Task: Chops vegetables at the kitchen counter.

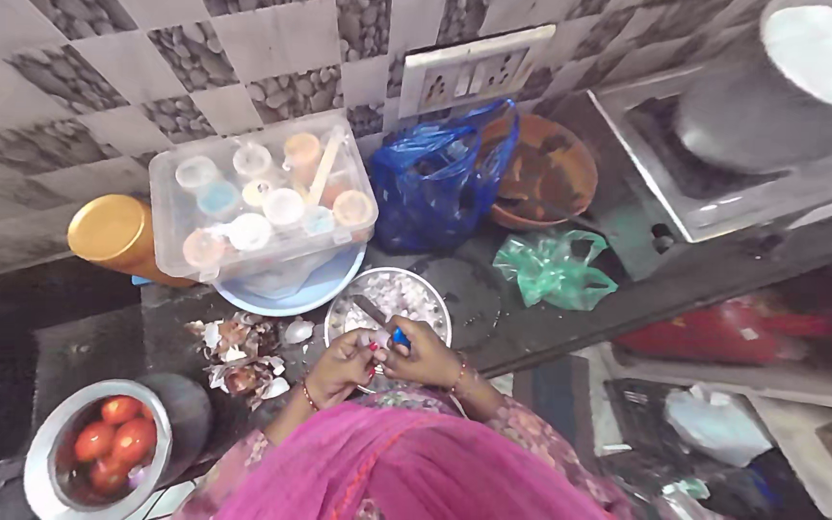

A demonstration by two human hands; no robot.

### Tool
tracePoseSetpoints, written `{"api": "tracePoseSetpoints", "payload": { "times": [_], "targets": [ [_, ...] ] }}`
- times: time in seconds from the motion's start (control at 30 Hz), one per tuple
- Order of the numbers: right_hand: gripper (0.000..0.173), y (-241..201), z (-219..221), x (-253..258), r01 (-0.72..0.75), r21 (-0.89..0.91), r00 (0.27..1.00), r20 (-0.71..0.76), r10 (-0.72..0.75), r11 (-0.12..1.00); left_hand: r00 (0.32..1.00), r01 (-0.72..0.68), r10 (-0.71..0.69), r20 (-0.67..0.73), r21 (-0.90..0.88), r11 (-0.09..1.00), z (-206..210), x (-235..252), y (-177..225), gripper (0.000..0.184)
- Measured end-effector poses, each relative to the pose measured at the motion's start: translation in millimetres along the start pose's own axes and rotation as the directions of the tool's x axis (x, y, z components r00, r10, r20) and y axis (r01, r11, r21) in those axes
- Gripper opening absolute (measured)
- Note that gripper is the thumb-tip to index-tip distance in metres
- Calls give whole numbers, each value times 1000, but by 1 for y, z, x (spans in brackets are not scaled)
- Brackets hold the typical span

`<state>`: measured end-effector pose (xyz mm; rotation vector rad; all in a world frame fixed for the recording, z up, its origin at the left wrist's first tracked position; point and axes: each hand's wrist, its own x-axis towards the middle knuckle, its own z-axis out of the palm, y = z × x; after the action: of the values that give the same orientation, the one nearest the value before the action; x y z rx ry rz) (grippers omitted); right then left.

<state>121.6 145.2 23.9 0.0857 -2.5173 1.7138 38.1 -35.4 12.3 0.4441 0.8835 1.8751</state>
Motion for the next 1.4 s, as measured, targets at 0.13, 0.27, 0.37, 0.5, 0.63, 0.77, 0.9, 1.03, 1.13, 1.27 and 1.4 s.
{"api": "tracePoseSetpoints", "payload": {
  "times": [0.13, 0.27, 0.37, 0.5, 0.63, 0.77, 0.9, 1.03, 1.13, 1.27, 1.4],
  "targets": [
    [40, 1, 1, -1, 9, 2, 1000, -14, -9, 1000, 1000, 2, -2, -13, -3, 1000, 2, 1, -2, 21],
    [39, 1, 4, -2, 8, -33, 999, -32, -9, 999, 1000, 3, -3, 5, -21, 1000, 3, 1, -3, 22],
    [40, 3, 6, -3, 17, -80, 998, -52, -21, 997, 1000, -13, 13, 4, -16, 1000, 3, 1, -4, 21],
    [40, 3, 12, -6, -46, -89, 995, -94, 38, 995, 999, -50, 50, 5, 10, 999, 4, 0, -6, 22],
    [46, 2, 19, -8, -118, -138, 982, -165, 94, 983, 994, -108, 108, -4, -10, 994, 4, -1, -8, 29],
    [48, 2, 20, -9, -104, -170, 977, -200, 69, 980, 995, -95, 95, -24, -12, 995, 5, -2, -8, 26],
    [46, -2, 14, -8, -68, -148, 993, -107, 52, 987, 997, 8, -9, -75, -25, 1000, 8, -4, -5, 19],
    [43, -6, 13, -7, -31, -165, 998, -51, 22, 986, 998, 31, -34, -52, -55, 998, 10, -4, -5, 15],
    [44, -5, 15, -6, -23, -191, 997, -81, 8, 981, 997, -1, -3, -78, -51, 999, 11, -3, -8, 12],
    [44, -6, 15, -6, -36, -190, 993, -115, 14, 981, 996, -4, 4, -87, 5, 1000, 6, -4, -6, 17],
    [45, -7, 12, -5, -43, -204, 995, -99, 23, 978, 998, -34, 35, -49, 28, 999, 4, -4, -4, 24]
  ]
}}
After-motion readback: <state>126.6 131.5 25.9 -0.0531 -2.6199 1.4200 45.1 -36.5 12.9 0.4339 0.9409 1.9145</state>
